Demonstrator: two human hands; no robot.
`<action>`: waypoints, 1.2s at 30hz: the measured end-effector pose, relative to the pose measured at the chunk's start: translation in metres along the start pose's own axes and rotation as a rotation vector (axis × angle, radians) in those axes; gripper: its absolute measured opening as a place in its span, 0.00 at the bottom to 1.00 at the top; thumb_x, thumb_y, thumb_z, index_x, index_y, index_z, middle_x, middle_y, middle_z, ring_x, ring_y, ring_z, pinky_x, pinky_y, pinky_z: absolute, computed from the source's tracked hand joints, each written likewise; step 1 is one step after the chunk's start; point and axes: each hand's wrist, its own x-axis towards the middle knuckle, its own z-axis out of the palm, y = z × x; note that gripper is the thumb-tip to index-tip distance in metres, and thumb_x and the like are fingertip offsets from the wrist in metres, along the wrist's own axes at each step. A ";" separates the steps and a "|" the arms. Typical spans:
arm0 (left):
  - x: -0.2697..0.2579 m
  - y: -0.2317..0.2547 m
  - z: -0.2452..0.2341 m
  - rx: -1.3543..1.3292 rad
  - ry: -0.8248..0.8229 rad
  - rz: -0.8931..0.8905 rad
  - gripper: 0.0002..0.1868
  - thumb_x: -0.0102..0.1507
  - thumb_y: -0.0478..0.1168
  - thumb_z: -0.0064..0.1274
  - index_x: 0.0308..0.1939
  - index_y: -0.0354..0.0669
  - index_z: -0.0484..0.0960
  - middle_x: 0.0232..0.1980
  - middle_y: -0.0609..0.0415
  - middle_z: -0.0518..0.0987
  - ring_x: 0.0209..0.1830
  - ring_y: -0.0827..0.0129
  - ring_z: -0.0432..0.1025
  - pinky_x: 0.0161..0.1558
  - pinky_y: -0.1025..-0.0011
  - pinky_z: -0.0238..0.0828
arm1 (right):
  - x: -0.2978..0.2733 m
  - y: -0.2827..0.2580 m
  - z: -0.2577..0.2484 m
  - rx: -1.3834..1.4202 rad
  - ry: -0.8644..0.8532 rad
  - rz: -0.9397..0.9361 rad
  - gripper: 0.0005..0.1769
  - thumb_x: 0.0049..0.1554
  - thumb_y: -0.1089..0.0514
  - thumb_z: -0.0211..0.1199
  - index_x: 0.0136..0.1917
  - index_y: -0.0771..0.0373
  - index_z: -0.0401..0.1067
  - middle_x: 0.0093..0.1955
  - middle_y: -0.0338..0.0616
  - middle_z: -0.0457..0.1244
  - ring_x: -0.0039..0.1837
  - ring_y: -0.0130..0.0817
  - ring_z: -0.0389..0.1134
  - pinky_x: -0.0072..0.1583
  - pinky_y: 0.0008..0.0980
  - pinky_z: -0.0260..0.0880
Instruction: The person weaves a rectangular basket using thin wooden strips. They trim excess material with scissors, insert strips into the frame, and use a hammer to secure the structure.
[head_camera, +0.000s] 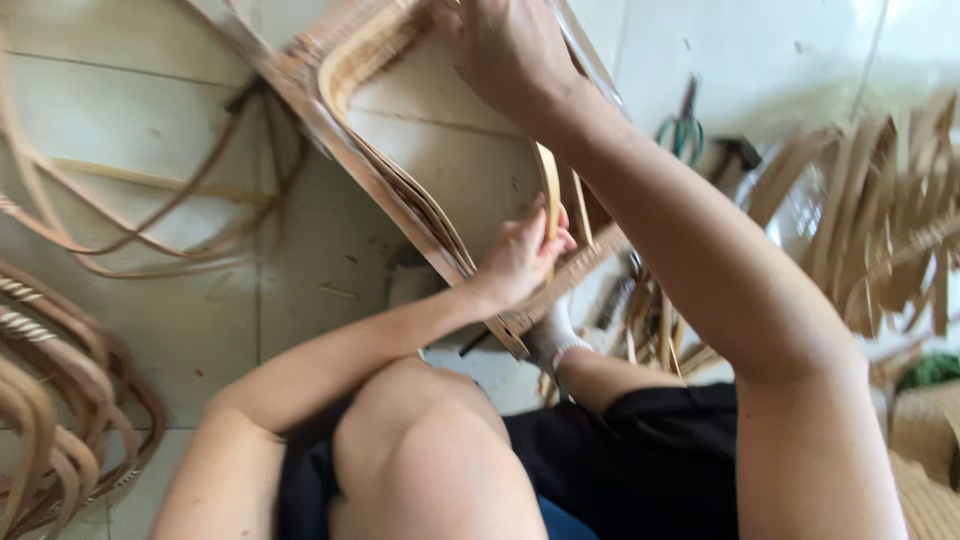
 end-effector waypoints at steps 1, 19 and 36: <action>0.001 -0.003 0.001 -0.031 0.014 -0.013 0.14 0.68 0.27 0.47 0.55 0.36 0.62 0.43 0.49 0.78 0.42 0.63 0.83 0.45 0.67 0.86 | 0.006 0.000 0.005 0.078 0.006 0.048 0.13 0.55 0.66 0.67 0.51 0.71 0.67 0.39 0.59 0.65 0.40 0.55 0.69 0.42 0.49 0.69; 0.006 -0.023 -0.004 -0.026 0.125 -0.171 0.10 0.66 0.27 0.49 0.47 0.35 0.66 0.39 0.47 0.80 0.38 0.65 0.82 0.41 0.70 0.85 | 0.034 -0.004 0.087 0.145 -0.770 0.448 0.15 0.53 0.78 0.50 0.55 0.80 0.62 0.43 0.69 0.66 0.45 0.55 0.72 0.41 0.42 0.76; 0.031 -0.045 -0.009 0.249 -0.088 -0.282 0.16 0.66 0.42 0.58 0.45 0.36 0.69 0.29 0.47 0.81 0.25 0.63 0.79 0.27 0.68 0.78 | 0.023 0.006 0.086 0.038 -0.712 0.295 0.15 0.56 0.68 0.57 0.57 0.73 0.64 0.44 0.64 0.67 0.46 0.58 0.71 0.45 0.53 0.72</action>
